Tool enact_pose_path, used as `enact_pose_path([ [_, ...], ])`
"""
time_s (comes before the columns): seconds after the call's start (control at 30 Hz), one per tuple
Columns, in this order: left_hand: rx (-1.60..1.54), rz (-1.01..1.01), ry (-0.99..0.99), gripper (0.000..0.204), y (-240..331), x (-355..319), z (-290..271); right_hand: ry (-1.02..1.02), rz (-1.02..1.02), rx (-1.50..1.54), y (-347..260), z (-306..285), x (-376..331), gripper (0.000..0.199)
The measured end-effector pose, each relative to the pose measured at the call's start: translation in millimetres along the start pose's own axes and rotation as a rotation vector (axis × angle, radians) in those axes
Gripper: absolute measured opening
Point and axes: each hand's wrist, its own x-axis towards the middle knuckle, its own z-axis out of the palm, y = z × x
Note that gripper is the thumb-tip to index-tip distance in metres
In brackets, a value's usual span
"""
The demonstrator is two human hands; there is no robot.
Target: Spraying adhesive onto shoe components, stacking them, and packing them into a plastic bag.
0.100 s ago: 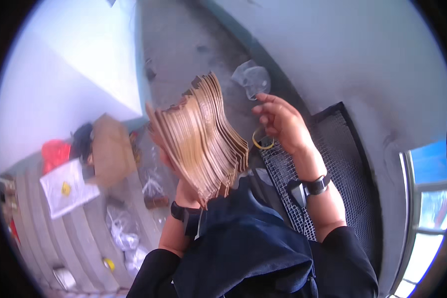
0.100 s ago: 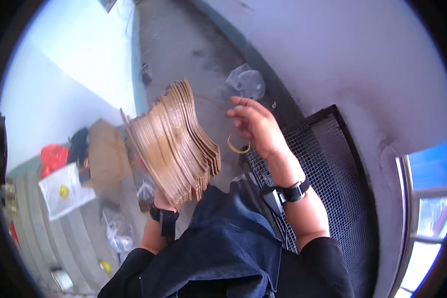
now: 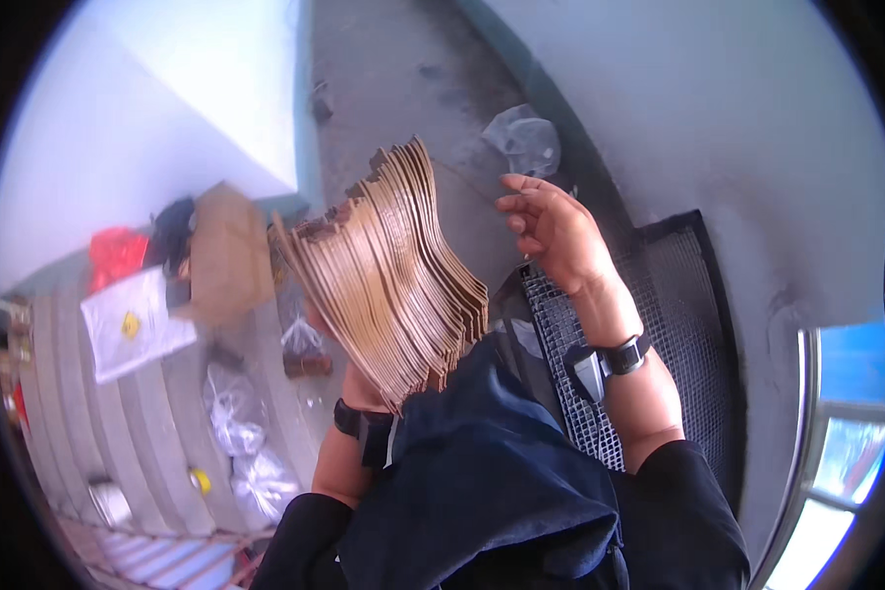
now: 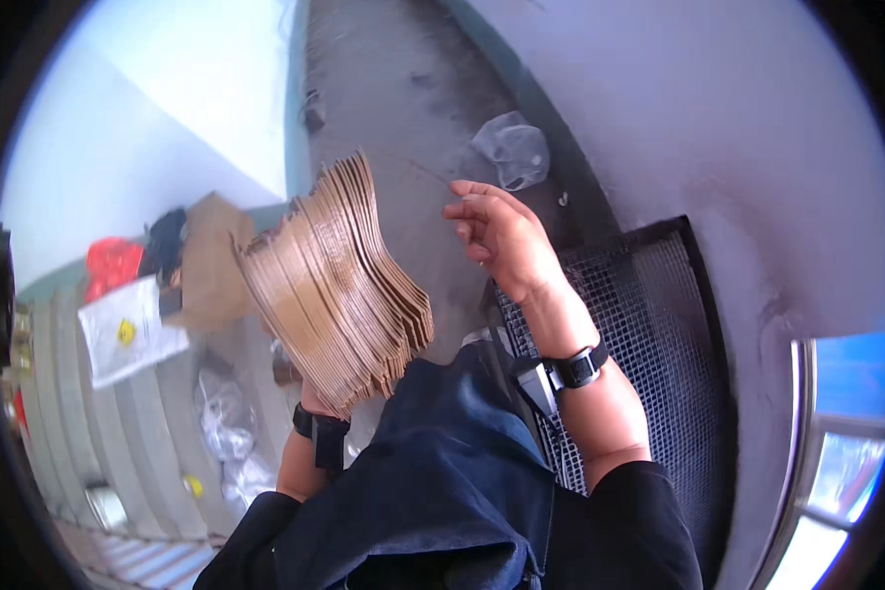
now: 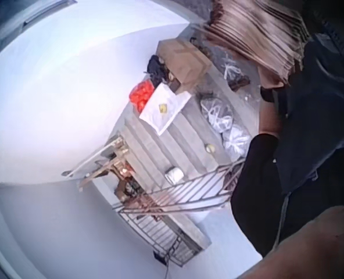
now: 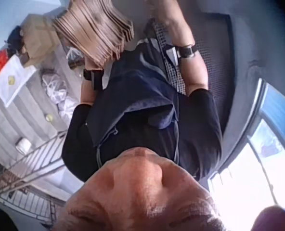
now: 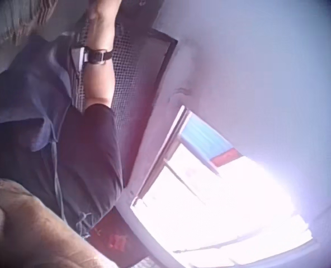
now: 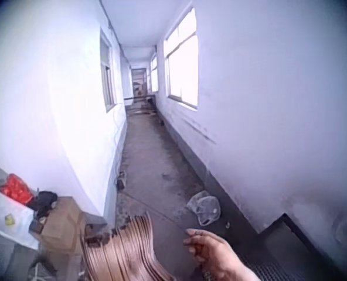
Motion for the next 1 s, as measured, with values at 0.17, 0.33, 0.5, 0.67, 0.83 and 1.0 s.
enact_pose_path([
  [0.17,-0.147,0.217,0.223,0.081,36,41,6,-0.426,0.196,0.037,39,70,-7,0.035],
  [0.33,-0.297,0.473,0.407,0.081,12,-56,-20,-0.675,0.272,-0.009,77,133,-32,0.039],
  [0.5,-0.452,0.751,0.578,0.081,4,-109,-38,-0.656,0.133,-0.24,120,157,-59,0.03],
  [0.67,-0.565,0.937,0.651,0.081,-21,-182,-56,-0.726,0.076,-0.353,163,199,-93,0.022],
  [0.83,-0.655,1.109,0.737,0.082,-27,-214,-72,-0.485,0.098,-0.353,206,256,-161,0.018],
  [1.0,-0.717,1.246,0.739,0.082,-40,-248,-76,-0.747,0.125,-0.51,227,253,-159,0.011],
])
